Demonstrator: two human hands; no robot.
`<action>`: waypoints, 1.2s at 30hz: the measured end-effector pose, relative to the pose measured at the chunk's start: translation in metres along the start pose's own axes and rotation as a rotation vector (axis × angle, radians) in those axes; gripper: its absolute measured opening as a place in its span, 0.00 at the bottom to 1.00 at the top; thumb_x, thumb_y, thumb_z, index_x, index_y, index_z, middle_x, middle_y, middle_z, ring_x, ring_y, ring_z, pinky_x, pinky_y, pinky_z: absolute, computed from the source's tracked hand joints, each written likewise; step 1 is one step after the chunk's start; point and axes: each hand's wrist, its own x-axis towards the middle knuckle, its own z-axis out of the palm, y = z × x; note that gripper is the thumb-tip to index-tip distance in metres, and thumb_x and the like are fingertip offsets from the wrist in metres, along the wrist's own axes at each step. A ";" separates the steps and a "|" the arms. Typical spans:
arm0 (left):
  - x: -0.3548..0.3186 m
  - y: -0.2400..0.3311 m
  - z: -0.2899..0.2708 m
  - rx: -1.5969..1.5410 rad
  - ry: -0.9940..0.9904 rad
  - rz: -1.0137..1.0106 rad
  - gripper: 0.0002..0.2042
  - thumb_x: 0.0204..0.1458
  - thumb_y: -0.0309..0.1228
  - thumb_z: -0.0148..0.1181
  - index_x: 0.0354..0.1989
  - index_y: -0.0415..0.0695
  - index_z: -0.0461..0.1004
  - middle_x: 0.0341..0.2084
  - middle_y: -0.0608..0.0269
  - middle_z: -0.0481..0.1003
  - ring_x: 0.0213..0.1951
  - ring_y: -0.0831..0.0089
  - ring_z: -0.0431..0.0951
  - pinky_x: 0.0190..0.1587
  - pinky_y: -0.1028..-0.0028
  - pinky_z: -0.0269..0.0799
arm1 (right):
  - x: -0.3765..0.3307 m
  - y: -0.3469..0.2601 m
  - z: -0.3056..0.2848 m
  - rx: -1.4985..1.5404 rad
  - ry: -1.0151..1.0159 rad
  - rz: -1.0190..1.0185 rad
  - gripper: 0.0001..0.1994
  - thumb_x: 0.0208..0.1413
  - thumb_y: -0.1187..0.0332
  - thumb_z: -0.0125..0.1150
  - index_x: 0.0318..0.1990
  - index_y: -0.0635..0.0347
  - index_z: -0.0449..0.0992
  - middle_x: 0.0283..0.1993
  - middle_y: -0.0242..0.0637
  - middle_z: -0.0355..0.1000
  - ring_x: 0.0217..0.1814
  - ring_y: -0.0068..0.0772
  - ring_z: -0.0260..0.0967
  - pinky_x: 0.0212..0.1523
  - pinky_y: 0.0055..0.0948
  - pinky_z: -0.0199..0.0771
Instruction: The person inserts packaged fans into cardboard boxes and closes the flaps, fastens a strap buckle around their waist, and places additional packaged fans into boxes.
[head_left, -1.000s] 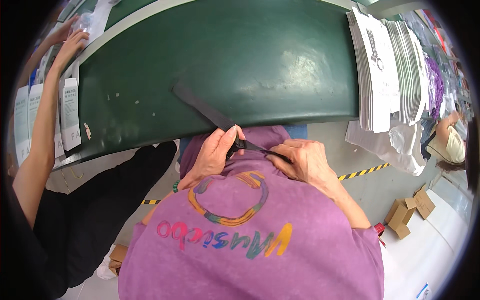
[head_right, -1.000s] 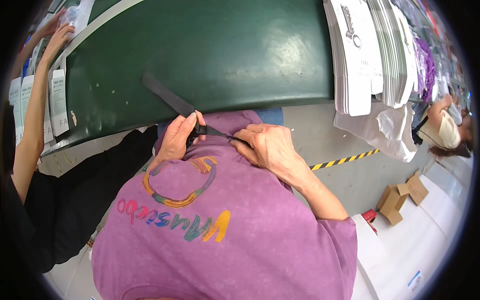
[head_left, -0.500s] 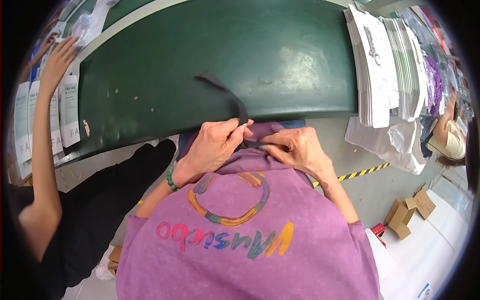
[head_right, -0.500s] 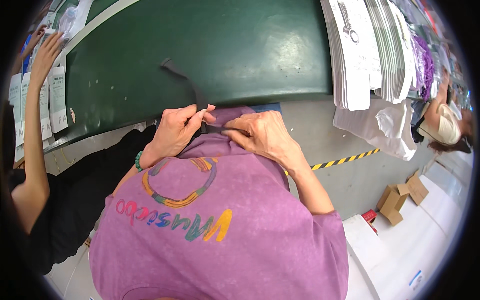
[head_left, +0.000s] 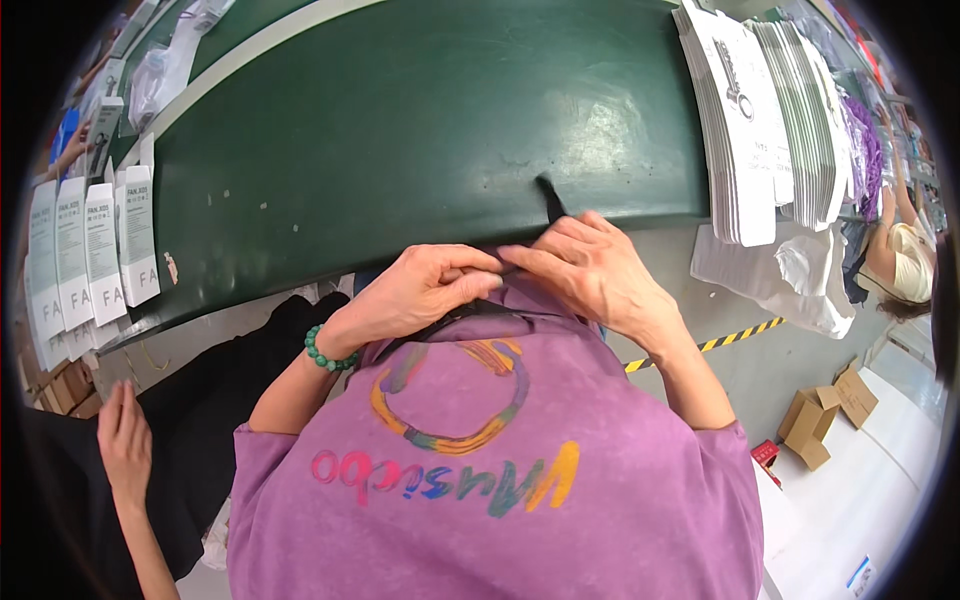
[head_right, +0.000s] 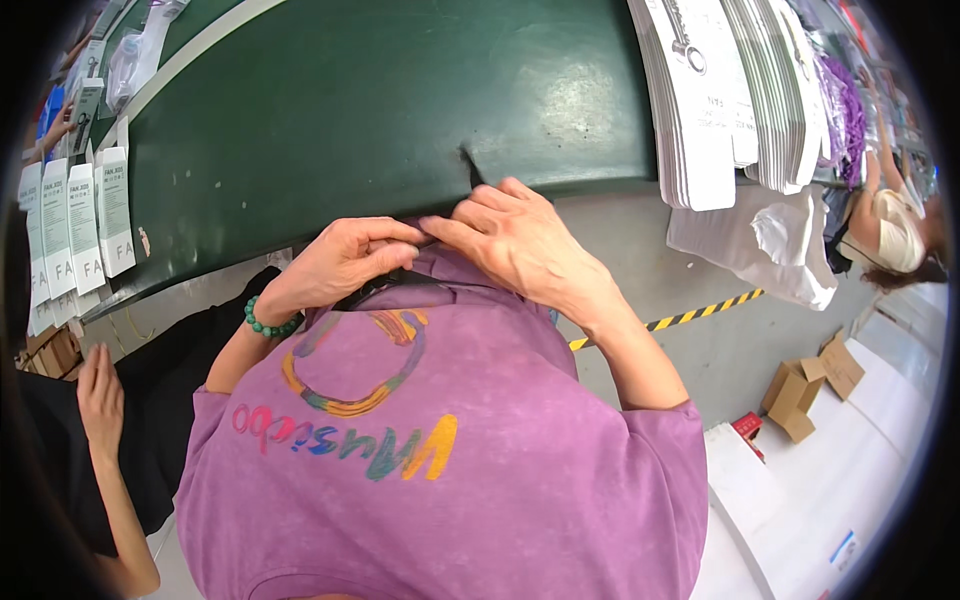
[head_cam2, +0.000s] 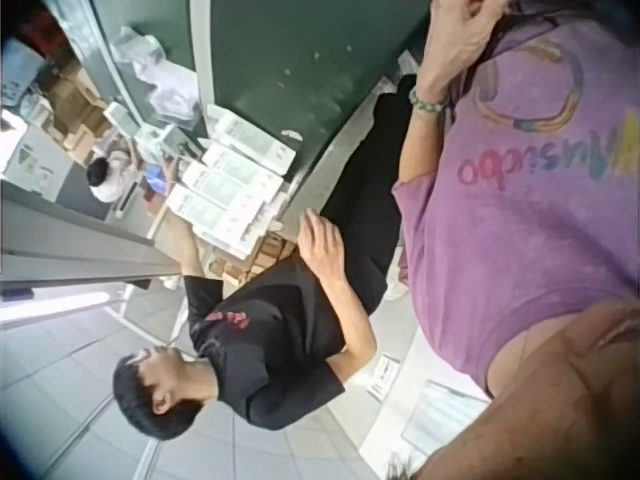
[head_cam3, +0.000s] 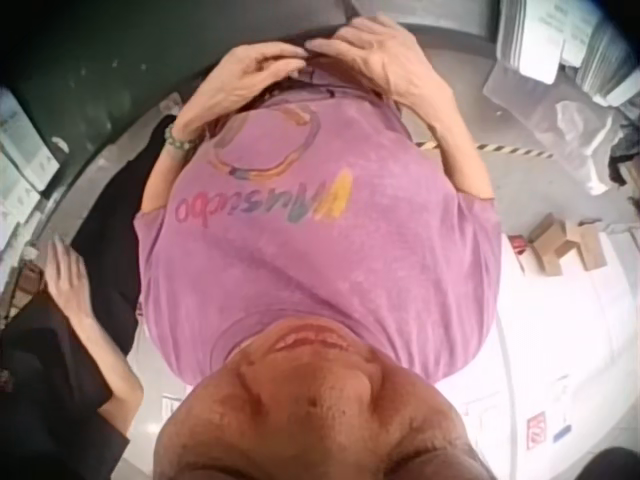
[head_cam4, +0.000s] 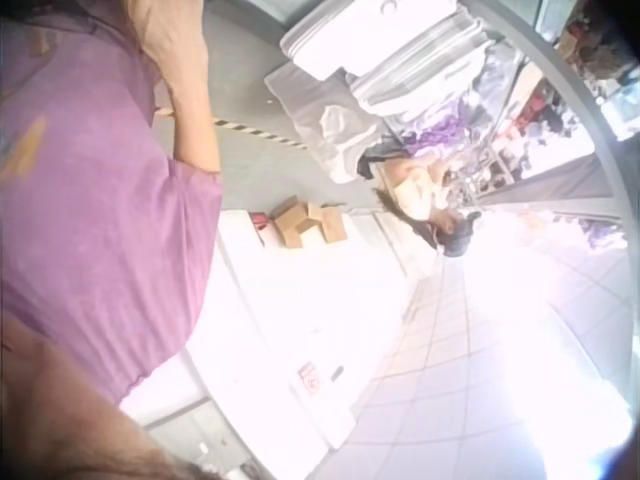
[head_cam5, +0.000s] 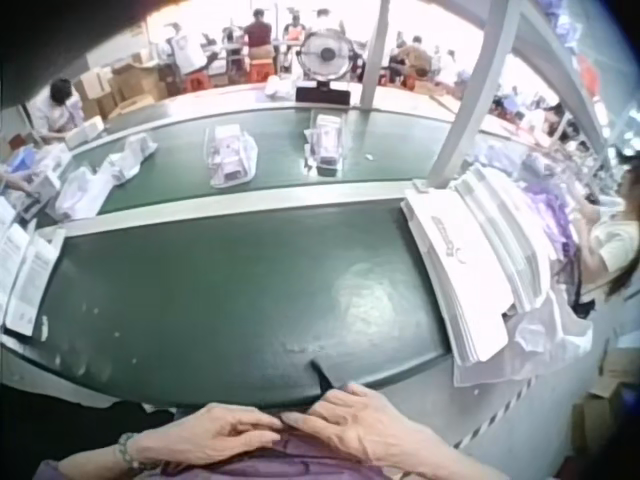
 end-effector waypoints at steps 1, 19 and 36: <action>-0.001 -0.003 0.002 -0.215 -0.017 0.000 0.13 0.63 0.31 0.62 0.50 0.34 0.78 0.30 0.67 0.75 0.31 0.81 0.71 0.38 0.78 0.70 | -0.007 0.006 0.007 -0.011 0.112 -0.040 0.14 0.54 0.67 0.67 0.49 0.48 0.83 0.32 0.26 0.75 0.35 0.31 0.73 0.39 0.35 0.70; -0.015 -0.057 -0.016 0.367 0.191 0.313 0.14 0.60 0.29 0.63 0.53 0.41 0.79 0.45 0.53 0.82 0.40 0.64 0.83 0.45 0.68 0.78 | -0.038 0.019 0.017 0.252 -0.193 0.197 0.08 0.57 0.69 0.61 0.42 0.56 0.83 0.36 0.40 0.80 0.37 0.50 0.77 0.37 0.41 0.77; -0.141 0.025 -0.191 0.371 0.921 0.274 0.23 0.59 0.29 0.63 0.63 0.38 0.72 0.64 0.50 0.72 0.61 0.61 0.76 0.62 0.65 0.72 | 0.204 0.068 -0.168 0.124 0.416 0.173 0.27 0.61 0.66 0.67 0.67 0.59 0.71 0.43 0.44 0.83 0.41 0.37 0.82 0.44 0.33 0.80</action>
